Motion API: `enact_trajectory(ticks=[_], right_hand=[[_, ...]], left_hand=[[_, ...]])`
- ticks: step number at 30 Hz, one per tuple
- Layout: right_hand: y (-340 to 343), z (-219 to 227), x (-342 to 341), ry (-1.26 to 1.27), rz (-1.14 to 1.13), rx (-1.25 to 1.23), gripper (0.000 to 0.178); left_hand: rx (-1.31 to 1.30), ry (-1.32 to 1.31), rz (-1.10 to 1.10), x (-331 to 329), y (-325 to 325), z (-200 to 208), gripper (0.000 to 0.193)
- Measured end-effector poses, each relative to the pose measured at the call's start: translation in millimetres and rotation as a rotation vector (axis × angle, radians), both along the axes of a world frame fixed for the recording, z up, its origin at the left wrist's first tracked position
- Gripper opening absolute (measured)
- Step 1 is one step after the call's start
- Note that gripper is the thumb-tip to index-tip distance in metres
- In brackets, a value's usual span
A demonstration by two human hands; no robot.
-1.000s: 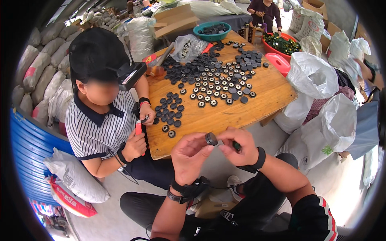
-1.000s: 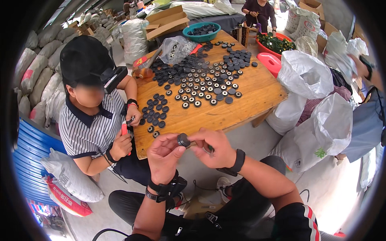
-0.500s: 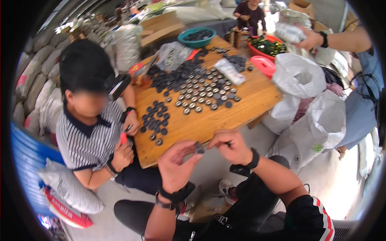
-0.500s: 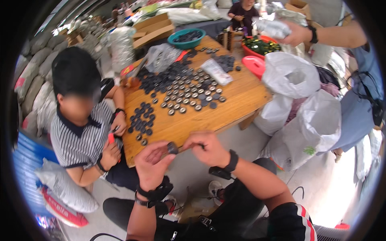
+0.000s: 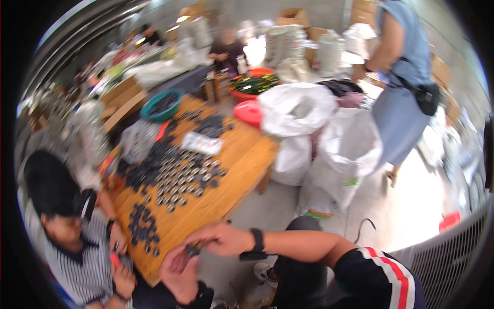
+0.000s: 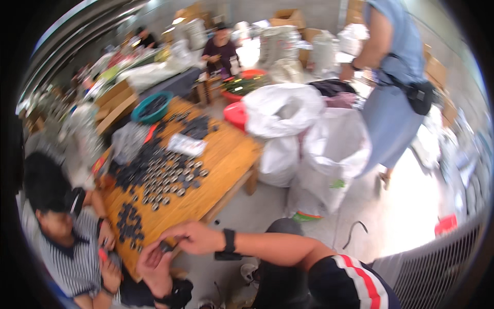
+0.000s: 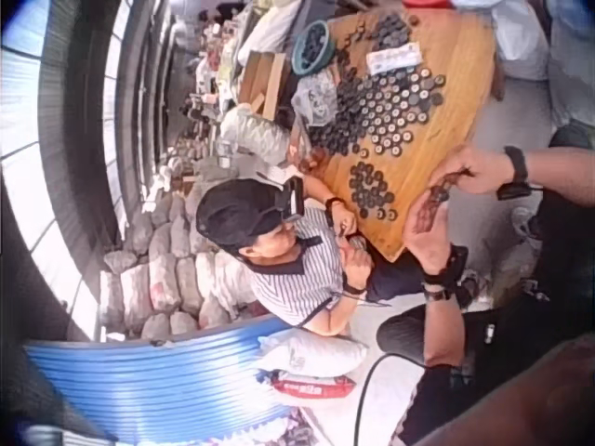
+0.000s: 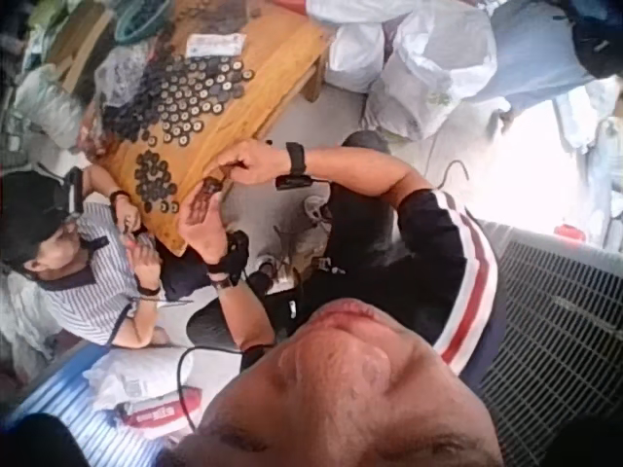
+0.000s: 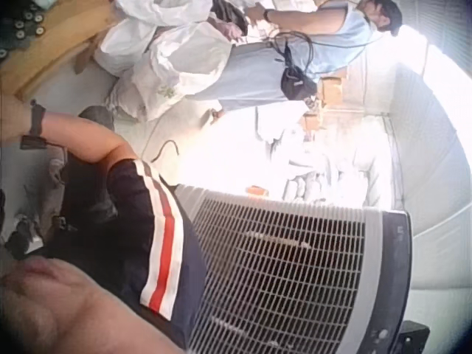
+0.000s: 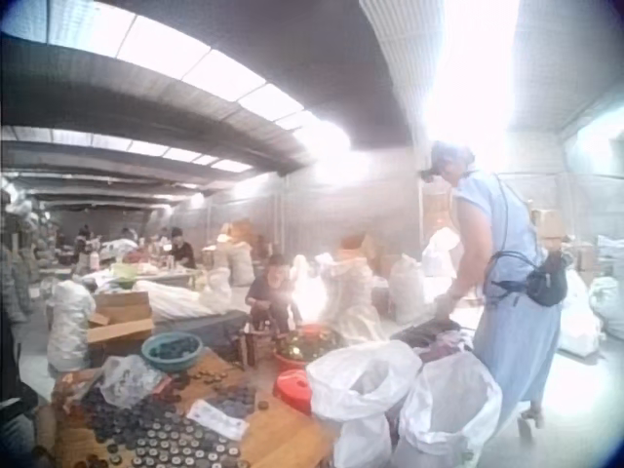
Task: The person assembles circular rubber and metal components by hand and with a screwdriver, then tosses finished pieces into a sack.
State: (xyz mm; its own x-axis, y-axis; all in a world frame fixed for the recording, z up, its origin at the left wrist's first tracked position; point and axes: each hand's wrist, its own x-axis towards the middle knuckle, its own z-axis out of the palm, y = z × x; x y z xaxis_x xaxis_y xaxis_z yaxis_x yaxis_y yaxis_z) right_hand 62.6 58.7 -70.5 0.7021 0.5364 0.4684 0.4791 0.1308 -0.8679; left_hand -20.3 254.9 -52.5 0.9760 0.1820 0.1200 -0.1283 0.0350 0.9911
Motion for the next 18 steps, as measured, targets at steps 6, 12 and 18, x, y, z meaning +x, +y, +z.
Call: enact_trajectory(ticks=[6,12,18], right_hand=[[2,15,-5,0.078,-0.027,-0.038,0.032],[-7,0,1,-0.049,-0.166,-0.172,0.008],[-20,0,-7,0.045,-0.103,-0.061,0.031]], left_hand=[[0.161,-0.009,0.042,-12,-13,23,0.031],[0.057,-0.128,-0.045,-7,-11,16,0.032],[0.272,-0.128,0.011,-10,-22,20,0.032]])
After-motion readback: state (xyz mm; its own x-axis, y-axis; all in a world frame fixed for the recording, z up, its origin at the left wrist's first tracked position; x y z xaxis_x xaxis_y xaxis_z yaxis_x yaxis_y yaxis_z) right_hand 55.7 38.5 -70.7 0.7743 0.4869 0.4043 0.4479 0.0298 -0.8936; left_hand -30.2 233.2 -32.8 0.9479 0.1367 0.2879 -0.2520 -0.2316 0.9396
